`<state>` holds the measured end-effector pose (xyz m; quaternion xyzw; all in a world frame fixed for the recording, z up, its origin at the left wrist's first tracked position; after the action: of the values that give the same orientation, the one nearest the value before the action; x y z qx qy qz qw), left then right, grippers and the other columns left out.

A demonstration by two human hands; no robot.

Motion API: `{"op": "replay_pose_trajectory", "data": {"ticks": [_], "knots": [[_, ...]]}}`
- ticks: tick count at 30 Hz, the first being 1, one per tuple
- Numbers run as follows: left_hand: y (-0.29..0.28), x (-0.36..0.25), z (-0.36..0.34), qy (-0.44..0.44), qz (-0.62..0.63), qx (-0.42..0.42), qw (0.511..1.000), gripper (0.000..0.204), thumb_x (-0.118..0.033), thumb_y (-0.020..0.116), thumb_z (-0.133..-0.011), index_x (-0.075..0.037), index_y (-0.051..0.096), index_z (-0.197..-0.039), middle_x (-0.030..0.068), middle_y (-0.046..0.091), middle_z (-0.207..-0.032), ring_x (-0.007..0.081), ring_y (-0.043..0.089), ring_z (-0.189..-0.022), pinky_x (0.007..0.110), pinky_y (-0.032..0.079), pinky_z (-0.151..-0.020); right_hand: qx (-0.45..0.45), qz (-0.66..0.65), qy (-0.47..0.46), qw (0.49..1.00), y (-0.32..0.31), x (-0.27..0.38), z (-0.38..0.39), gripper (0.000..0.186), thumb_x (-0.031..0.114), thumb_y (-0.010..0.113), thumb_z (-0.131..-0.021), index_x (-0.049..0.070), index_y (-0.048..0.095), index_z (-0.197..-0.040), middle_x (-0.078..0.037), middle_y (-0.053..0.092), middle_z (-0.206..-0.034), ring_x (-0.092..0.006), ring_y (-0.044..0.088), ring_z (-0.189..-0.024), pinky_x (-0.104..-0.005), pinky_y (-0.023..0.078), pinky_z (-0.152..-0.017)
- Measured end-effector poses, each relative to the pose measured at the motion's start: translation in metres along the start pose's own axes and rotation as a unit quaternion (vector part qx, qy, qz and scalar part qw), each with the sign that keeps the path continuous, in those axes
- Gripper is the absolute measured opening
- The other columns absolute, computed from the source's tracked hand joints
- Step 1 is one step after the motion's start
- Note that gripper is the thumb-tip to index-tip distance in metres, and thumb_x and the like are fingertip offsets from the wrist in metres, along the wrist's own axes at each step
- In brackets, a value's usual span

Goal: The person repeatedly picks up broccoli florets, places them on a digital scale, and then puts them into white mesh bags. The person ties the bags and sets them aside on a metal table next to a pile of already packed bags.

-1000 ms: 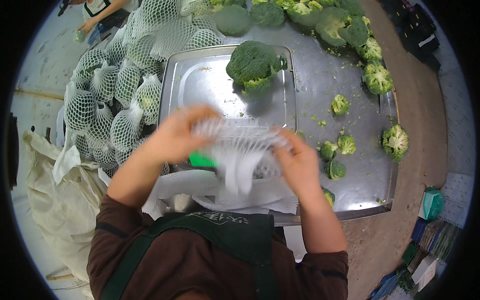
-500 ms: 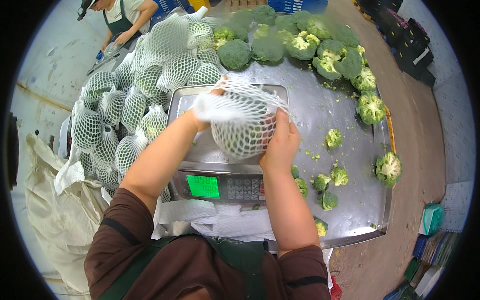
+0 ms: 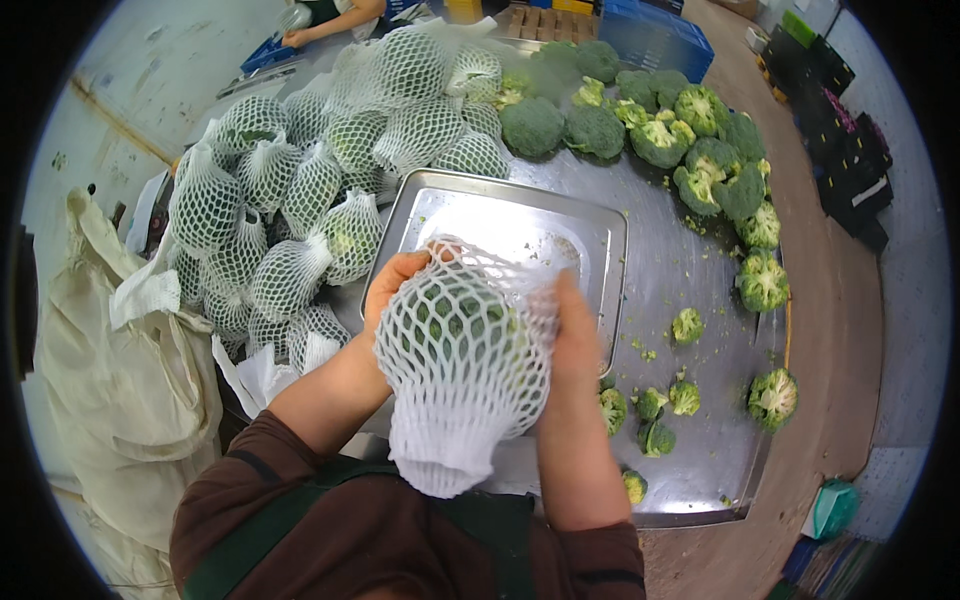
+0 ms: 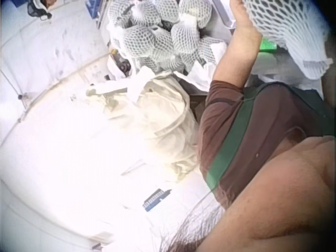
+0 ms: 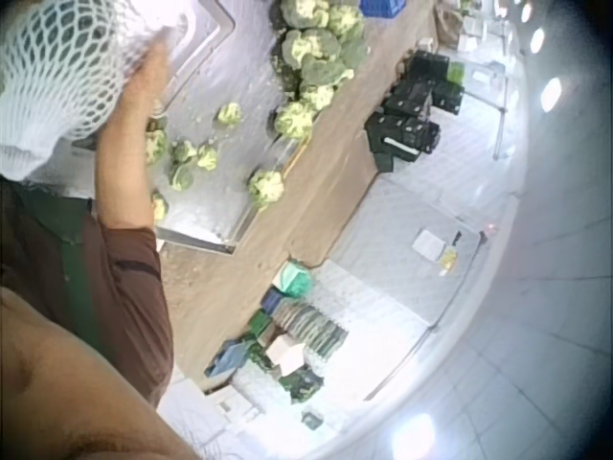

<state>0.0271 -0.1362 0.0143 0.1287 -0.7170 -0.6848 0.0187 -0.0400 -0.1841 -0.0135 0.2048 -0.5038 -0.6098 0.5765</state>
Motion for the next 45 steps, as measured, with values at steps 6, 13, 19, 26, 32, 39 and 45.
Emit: {"op": "replay_pose_trajectory", "data": {"ticks": [6,13,19,26,32,39,45], "knots": [[0.003,-0.065,-0.003,0.164,-0.038,-0.048,0.985,0.034,-0.024,0.040,-0.093,-0.002,0.059,-0.110,0.0133,0.063,-0.110,0.0272,0.060,-0.103,0.042,0.046,-0.094,-0.005,0.017,-0.052,0.999,-0.027,-0.043,-0.014,0.022,0.023,0.048,-0.096,0.009,0.052,-0.113,-0.002,0.059,-0.078,-0.0110,0.052,-0.055,-0.0218,0.040,-0.047],[0.041,-0.321,-0.017,0.518,-0.313,-0.321,0.729,0.042,-0.035,0.040,-0.096,-0.002,0.046,-0.121,0.0177,0.054,-0.122,0.0329,0.054,-0.109,0.049,0.043,-0.092,-0.047,0.261,-0.176,0.948,-0.032,0.021,0.005,0.012,0.015,0.058,-0.092,0.006,0.057,-0.100,-0.001,0.054,-0.072,-0.0060,0.045,-0.051,-0.0181,0.032,-0.043],[-0.043,-0.552,-0.060,0.430,-0.557,-0.386,0.597,0.038,-0.028,0.037,-0.096,0.000,0.051,-0.118,0.0174,0.055,-0.123,0.0285,0.056,-0.108,0.042,0.047,-0.086,-0.128,0.334,-0.224,0.907,-0.056,0.097,0.009,0.014,0.016,0.059,-0.092,0.004,0.057,-0.099,0.001,0.053,-0.071,-0.0052,0.043,-0.051,-0.0193,0.031,-0.045],[-0.130,-0.528,-0.128,0.138,-0.703,-0.475,0.511,0.057,-0.039,0.044,-0.093,-0.005,0.039,-0.139,0.0130,0.043,-0.140,0.0278,0.043,-0.125,0.041,0.035,-0.100,-0.327,0.612,-0.389,0.605,-0.155,0.263,0.030,0.031,0.026,0.068,-0.083,0.005,0.060,-0.105,-0.011,0.061,-0.092,-0.0196,0.059,-0.077,-0.0305,0.046,-0.068],[-0.063,-0.492,-0.107,0.271,-0.763,-0.437,0.393,0.053,-0.029,0.051,-0.092,-0.003,0.041,-0.137,0.0150,0.044,-0.139,0.0265,0.045,-0.124,0.037,0.035,-0.102,-0.614,0.678,-0.266,0.303,-0.252,0.415,0.023,0.094,0.048,0.080,-0.062,0.016,0.037,-0.140,-0.025,0.016,-0.146,-0.0436,0.039,-0.125,-0.0464,0.039,-0.100],[0.044,-0.327,-0.049,0.320,-0.767,-0.273,0.484,0.056,-0.037,0.060,-0.089,-0.007,0.044,-0.135,0.0087,0.050,-0.132,0.0205,0.044,-0.122,0.035,0.034,-0.099,-0.493,0.624,-0.498,0.347,-0.299,0.447,0.030,0.055,0.033,0.079,-0.065,0.005,0.066,-0.111,-0.014,0.066,-0.098,-0.0245,0.061,-0.089,-0.0377,0.049,-0.080],[0.053,-0.138,0.064,0.044,-0.813,-0.152,0.560,0.031,-0.025,0.054,-0.092,0.002,0.060,-0.107,0.0131,0.062,-0.108,0.0216,0.059,-0.100,0.032,0.045,-0.086,-0.371,0.616,-0.409,0.562,-0.272,0.387,0.026,0.035,0.015,0.074,-0.072,0.007,0.069,-0.105,-0.008,0.058,-0.105,-0.0126,0.051,-0.072,-0.0262,0.044,-0.064]]}}
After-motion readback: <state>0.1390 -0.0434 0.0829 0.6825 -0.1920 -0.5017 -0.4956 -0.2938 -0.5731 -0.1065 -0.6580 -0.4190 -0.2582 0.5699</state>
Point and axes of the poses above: each hand's wrist, its own z-axis away from the middle knuckle, its own y-axis out of the palm, x = y × z, the point moved 10 cm from there along -z, towards the middle knuckle
